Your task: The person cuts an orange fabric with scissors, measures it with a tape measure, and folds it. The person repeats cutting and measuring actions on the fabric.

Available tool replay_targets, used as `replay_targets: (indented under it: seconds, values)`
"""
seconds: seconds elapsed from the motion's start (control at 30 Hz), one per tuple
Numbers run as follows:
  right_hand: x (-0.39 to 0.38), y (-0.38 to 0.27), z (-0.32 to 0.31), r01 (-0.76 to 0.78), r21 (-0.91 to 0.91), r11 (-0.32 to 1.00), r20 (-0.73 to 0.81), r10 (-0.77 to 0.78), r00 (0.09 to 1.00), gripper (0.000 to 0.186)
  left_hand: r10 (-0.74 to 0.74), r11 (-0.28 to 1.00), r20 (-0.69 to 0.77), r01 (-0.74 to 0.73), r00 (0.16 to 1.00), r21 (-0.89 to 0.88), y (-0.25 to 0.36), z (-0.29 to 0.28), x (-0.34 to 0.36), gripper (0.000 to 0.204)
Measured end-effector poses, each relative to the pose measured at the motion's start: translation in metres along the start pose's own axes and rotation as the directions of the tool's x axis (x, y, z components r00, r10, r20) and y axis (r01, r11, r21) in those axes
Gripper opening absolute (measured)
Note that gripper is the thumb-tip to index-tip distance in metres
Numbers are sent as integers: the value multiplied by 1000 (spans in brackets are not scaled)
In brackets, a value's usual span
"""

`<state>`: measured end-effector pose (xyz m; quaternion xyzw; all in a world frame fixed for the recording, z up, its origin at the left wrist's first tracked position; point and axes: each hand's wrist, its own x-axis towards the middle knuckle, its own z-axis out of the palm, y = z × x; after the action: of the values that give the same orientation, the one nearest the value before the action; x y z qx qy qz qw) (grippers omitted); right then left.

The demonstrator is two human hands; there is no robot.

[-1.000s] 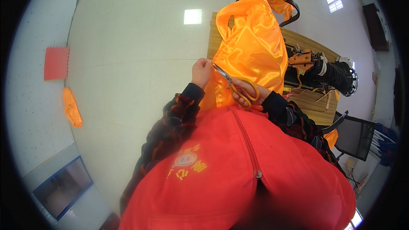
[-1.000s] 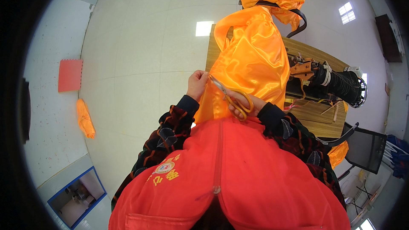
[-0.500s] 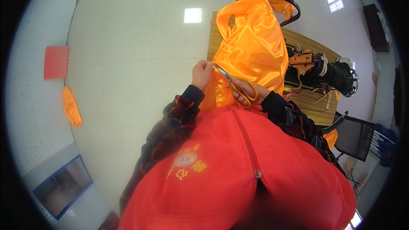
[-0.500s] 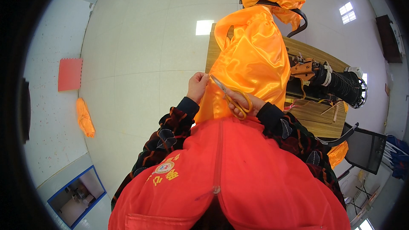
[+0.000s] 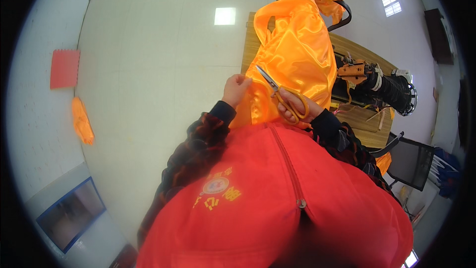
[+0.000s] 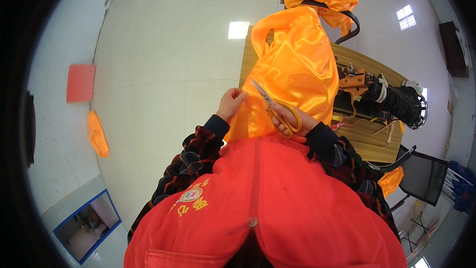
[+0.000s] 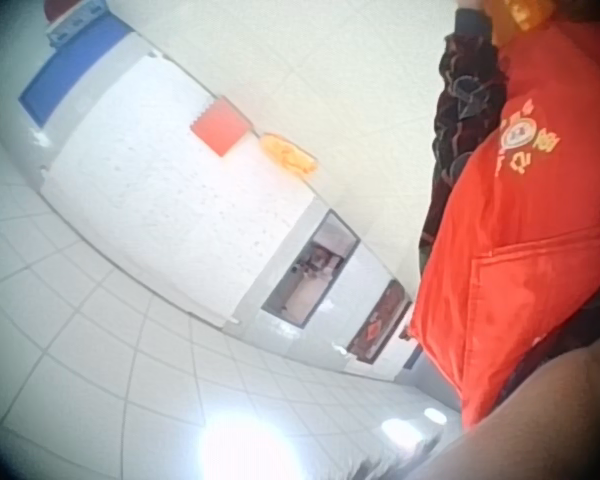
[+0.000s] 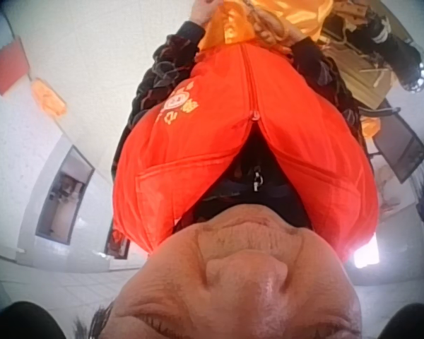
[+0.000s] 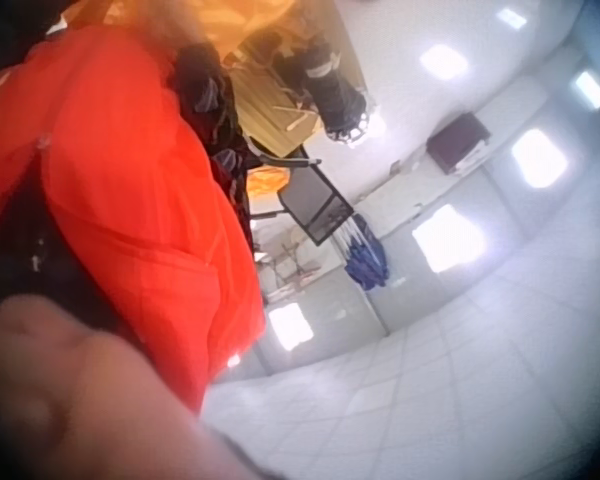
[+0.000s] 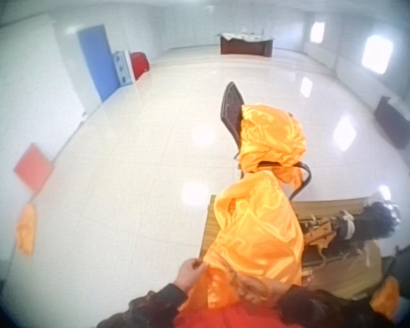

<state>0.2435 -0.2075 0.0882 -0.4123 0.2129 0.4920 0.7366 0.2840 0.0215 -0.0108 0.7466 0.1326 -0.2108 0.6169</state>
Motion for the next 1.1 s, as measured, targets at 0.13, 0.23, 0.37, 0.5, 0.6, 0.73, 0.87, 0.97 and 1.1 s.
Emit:
replay_targets:
  seconds: [0.13,0.23,0.37,0.5,0.6,0.73,0.87,0.97,1.1]
  values:
    - [-12,-10,3,118,-123,985,25,-116,993,39,345,865,-67,-289,936,411,12,19,-25,16]
    - [-17,-14,5,123,-170,978,12,-123,992,38,441,834,67,-436,895,338,25,37,-44,13]
    - [-18,-10,2,102,-237,966,-35,-114,993,38,468,726,359,-583,808,366,32,53,-53,12]
    - [-12,0,-12,60,-185,981,-126,-84,989,41,478,746,366,-589,799,311,23,56,-54,11]
    - [-9,6,-30,25,-61,998,-190,-36,981,42,453,769,376,-568,808,295,17,54,-54,11]
    - [-10,13,-51,78,28,997,-135,-74,988,40,310,861,398,-432,864,268,17,49,-56,14]
    - [-14,15,-60,95,63,993,-139,-85,987,43,184,913,394,-306,900,271,21,45,-58,19]
    - [-17,13,-62,110,65,992,-137,-100,986,44,116,953,354,-205,928,225,21,44,-57,18]
    - [-19,12,-62,118,53,992,-136,-109,985,45,88,973,323,-150,942,173,20,41,-55,19]
